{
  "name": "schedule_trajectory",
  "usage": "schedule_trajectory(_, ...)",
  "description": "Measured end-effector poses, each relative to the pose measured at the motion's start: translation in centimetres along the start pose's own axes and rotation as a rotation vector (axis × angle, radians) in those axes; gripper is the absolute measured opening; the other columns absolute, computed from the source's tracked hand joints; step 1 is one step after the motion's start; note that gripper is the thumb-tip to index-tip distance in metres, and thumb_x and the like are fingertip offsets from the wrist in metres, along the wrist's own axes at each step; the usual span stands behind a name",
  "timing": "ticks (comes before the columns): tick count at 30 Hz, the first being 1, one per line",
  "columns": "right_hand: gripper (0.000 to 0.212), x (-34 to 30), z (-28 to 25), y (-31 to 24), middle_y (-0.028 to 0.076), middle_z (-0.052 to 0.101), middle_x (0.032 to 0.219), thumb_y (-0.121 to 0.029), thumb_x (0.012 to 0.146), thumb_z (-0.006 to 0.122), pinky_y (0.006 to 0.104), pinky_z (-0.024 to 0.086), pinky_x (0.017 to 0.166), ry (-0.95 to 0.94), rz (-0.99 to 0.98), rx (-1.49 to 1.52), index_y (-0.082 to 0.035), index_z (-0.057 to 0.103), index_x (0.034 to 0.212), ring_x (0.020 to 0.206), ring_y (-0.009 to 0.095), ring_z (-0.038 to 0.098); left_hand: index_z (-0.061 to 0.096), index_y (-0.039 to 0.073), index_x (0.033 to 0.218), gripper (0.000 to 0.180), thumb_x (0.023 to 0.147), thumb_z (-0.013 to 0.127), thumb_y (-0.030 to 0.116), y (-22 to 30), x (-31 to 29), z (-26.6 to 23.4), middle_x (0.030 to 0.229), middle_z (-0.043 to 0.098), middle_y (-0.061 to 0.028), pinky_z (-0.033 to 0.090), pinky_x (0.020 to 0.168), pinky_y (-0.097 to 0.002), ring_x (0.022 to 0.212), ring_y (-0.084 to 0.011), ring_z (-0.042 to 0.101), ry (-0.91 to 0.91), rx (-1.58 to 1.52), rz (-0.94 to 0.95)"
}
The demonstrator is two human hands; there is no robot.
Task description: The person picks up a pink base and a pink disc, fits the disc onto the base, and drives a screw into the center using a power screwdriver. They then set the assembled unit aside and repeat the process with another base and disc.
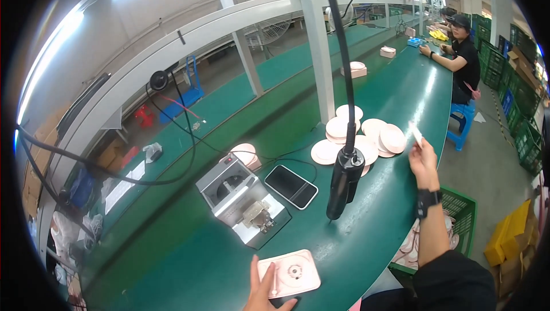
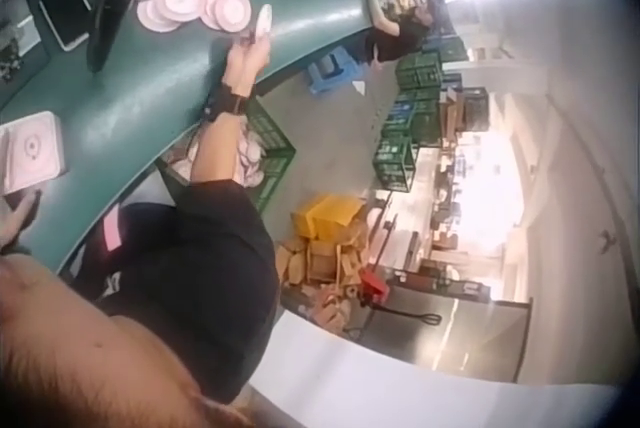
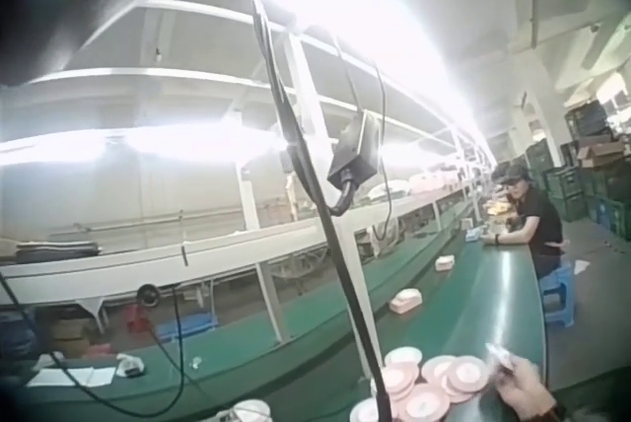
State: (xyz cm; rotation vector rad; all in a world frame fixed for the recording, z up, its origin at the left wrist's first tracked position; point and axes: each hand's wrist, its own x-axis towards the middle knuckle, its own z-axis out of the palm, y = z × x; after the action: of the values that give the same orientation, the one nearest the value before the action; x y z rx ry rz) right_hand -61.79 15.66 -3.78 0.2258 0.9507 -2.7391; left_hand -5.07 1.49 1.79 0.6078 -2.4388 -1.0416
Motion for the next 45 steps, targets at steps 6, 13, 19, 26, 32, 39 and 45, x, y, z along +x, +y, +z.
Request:
schedule_trajectory(6, 0.031, -15.0, 0.4, -4.9, 0.003, 0.069, 0.102, -0.022, 0.1, 0.067, 0.0268, 0.048, 0.066, -0.527, -0.471, -0.526, 0.0, 0.063, 0.121, 0.079, 0.012, 0.062, 0.035, 0.0, 0.151, 0.12, 0.056, 0.102, 0.03, -2.4, 2.4, 1.9, 0.143, 0.039, -0.025, 0.047, 0.107, -0.0474, 0.13, -0.0424, 0.048, 0.026, 0.018, 0.159)
schedule_trajectory(13, 0.03, -27.4, 5.0, 0.7, 0.006, 0.076, 0.092, 0.0, 0.066, 0.076, 0.0315, 0.055, 0.058, -1.453, -0.972, -1.207, -0.01, 0.077, 0.095, 0.069, 0.022, 0.071, 0.026, 0.002, 0.155, 0.128, 0.056, 0.101, 0.03, -2.3, 3.1, 2.3, 0.146, 0.037, -0.0262, 0.042, 0.111, -0.0486, 0.134, -0.0429, 0.044, 0.06, 0.055, 0.064)
schedule_trajectory(19, 0.049, -29.0, 4.8, 3.5, 0.018, 0.067, 0.13, -0.013, 0.073, 0.083, 0.0392, 0.057, 0.088, -1.583, -0.83, -1.432, -0.005, 0.073, 0.12, 0.109, 0.034, 0.069, 0.03, -0.002, 0.153, 0.113, 0.066, 0.096, 0.027, -1.6, 3.0, 2.3, 0.148, 0.038, -0.0263, 0.041, 0.114, -0.0488, 0.137, -0.0441, 0.043, 0.015, 0.0, 0.024)
schedule_trajectory(26, 0.096, -31.5, 4.2, 6.4, 0.029, 0.03, 0.161, -0.053, 0.076, 0.086, 0.0508, 0.037, 0.116, -1.622, -0.473, -1.457, -0.002, 0.049, 0.148, 0.145, 0.047, 0.037, 0.027, 0.0, 0.156, 0.118, 0.064, 0.097, 0.024, -2.1, 2.6, 2.3, 0.154, 0.038, -0.0245, 0.037, 0.118, -0.0478, 0.143, -0.0415, 0.04, 0.015, 0.051, 0.104)
schedule_trajectory(32, 0.058, -30.1, 3.4, 3.3, 0.011, 0.073, 0.098, -0.038, 0.079, 0.086, 0.0442, 0.053, 0.094, -1.298, -0.612, -1.565, -0.002, 0.068, 0.121, 0.094, 0.03, 0.071, 0.029, 0.0, 0.155, 0.115, 0.065, 0.096, 0.024, -1.9, 2.6, 1.9, 0.153, 0.039, -0.0246, 0.038, 0.118, -0.0478, 0.142, -0.0413, 0.041, 0.013, 0.037, 0.068)
schedule_trajectory(39, 0.075, -23.5, 8.4, 4.8, 0.013, 0.059, 0.133, -0.043, 0.097, 0.071, 0.0364, 0.049, 0.098, -0.984, -0.564, -0.932, 0.001, 0.037, 0.148, 0.123, 0.022, 0.056, 0.033, 0.0, 0.152, 0.109, 0.065, 0.095, 0.022, -1.9, 2.6, 1.9, 0.15, 0.04, -0.0249, 0.039, 0.116, -0.0475, 0.139, -0.0422, 0.043, 0.007, 0.071, 0.075)
schedule_trajectory(45, 0.103, -23.1, 10.9, 8.2, 0.016, 0.07, 0.106, -0.073, 0.083, 0.07, 0.0367, 0.056, 0.087, -1.274, -0.07, -0.547, 0.003, 0.041, 0.146, 0.097, 0.024, 0.071, 0.036, 0.001, 0.15, 0.106, 0.063, 0.094, 0.021, -1.7, 3.5, 2.5, 0.149, 0.04, -0.0252, 0.04, 0.114, -0.0481, 0.138, -0.0425, 0.043, 0.002, 0.079, 0.133)
